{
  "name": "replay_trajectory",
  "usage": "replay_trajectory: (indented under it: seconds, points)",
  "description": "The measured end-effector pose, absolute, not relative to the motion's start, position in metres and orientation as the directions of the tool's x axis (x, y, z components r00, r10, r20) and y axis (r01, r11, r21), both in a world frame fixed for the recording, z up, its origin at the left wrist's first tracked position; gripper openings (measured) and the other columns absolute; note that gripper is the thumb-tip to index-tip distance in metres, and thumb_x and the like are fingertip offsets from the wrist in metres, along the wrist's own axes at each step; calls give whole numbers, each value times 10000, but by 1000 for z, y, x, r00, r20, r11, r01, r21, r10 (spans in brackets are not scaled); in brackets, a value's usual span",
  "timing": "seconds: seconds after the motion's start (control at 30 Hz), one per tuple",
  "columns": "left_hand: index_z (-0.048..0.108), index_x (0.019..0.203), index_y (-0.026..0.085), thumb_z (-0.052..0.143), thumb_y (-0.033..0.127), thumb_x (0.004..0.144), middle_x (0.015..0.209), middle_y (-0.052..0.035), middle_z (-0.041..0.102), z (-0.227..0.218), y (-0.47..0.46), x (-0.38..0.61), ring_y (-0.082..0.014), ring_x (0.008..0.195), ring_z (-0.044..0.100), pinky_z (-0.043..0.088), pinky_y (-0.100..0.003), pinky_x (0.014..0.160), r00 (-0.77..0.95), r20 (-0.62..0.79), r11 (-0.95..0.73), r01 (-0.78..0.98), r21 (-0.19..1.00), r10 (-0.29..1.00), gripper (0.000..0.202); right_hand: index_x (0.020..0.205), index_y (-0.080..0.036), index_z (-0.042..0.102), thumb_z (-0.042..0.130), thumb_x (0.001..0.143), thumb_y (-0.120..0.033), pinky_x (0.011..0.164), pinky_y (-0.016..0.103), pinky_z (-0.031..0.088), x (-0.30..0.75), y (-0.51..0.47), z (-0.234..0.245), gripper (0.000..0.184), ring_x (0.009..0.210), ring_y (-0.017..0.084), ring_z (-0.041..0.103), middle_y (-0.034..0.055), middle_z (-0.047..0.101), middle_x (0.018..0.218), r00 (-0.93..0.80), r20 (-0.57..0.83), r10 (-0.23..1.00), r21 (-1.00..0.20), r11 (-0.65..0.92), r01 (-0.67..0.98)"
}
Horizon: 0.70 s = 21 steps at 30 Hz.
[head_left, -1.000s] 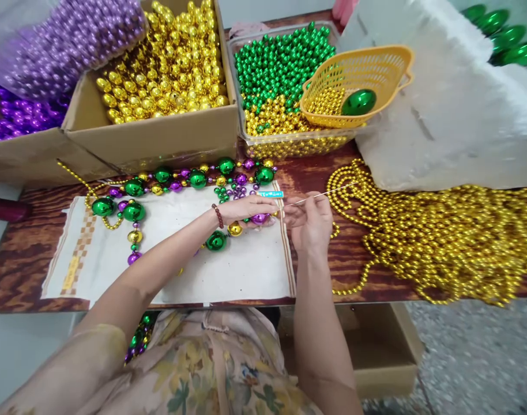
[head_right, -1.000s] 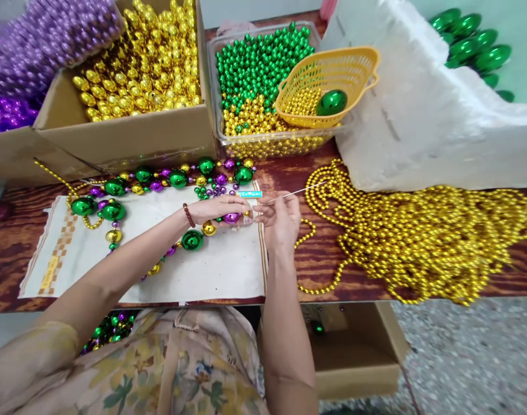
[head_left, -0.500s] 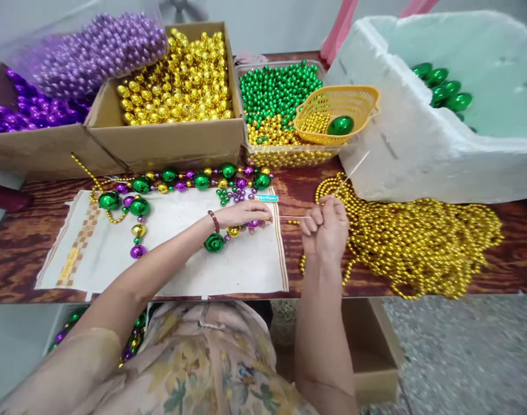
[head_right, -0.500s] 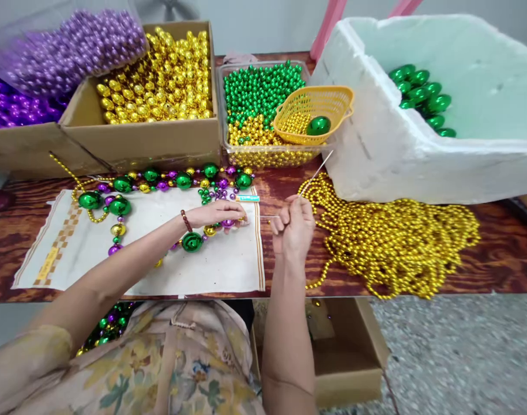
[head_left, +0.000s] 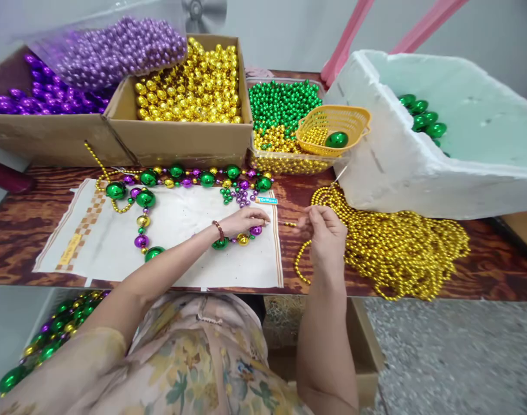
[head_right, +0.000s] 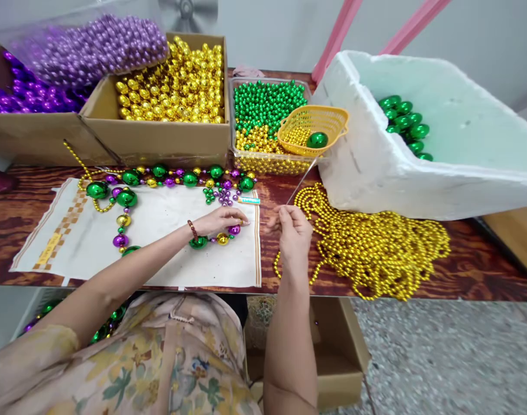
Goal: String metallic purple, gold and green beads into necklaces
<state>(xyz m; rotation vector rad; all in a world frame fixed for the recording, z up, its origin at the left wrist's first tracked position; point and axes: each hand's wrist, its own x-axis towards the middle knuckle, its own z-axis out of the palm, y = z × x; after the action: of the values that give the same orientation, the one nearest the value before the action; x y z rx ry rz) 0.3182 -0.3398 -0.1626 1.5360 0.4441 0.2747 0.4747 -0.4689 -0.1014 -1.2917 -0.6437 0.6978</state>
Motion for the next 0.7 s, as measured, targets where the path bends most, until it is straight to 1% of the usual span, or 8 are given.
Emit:
replay_trajectory:
  seconds: [0.13,0.2,0.27,0.4,0.47,0.53,0.6,0.7]
  points:
    - [694,1027,116,550,170,884,1044,-101,723,-159,-350,312,-193,973,649,482,-320,914,884,-30,-308,194,931,466,209,740,-166,627,781,720,-404,385,152,388,461,-461,-98,285,400,55,426,-84,485,472,742,134,657,-959,276,-71]
    - [686,1068,145,520,156,905,1059,-85,723,-159,-357,308,-190,1007,649,481,-307,935,884,-15,-469,263,843,467,233,722,-162,631,797,682,-361,381,166,388,452,-458,-98,262,409,66,428,-73,493,468,764,122,633,-944,312,-108]
    - [667,1138,173,497,188,939,1137,-84,708,-161,-360,305,-200,1071,636,473,-327,975,873,-16,-574,334,748,487,263,721,-156,645,793,672,-323,391,177,398,442,-455,-97,228,431,78,445,-58,508,478,746,128,653,-944,312,-111]
    - [619,1259,179,427,289,1000,1169,-104,691,-160,-365,296,-222,1107,625,471,-361,994,858,13,-664,387,640,513,341,704,-160,651,775,687,-300,401,195,394,428,-451,-93,188,446,88,446,-49,518,497,738,197,646,-940,337,-44]
    - [612,1271,170,421,313,1007,1149,-103,695,-157,-367,286,-221,1084,632,483,-351,971,860,60,-685,358,635,506,356,701,-158,657,789,670,-307,405,205,399,424,-451,-91,202,450,94,454,-43,523,498,719,169,674,-947,313,-71]
    - [625,1235,164,436,316,1003,1135,-99,699,-154,-366,269,-213,1061,635,489,-338,958,825,149,-689,339,641,545,336,719,-150,676,808,658,-316,417,213,409,421,-450,-91,220,455,100,473,-34,537,502,681,123,721,-963,252,-92]
    - [638,1180,172,464,315,990,1123,-96,698,-153,-355,240,-210,1057,628,488,-342,964,686,281,-658,377,652,671,294,744,-148,691,820,659,-332,432,218,413,418,-449,-94,240,463,105,493,-29,551,510,657,86,749,-977,192,-92]
    - [627,1151,193,506,287,963,1155,-98,681,-150,-315,170,-221,1109,598,458,-383,1011,235,439,-492,542,681,867,243,777,-153,702,824,674,-352,458,218,414,414,-445,-101,255,475,104,503,-30,557,518,639,59,767,-985,150,-89]
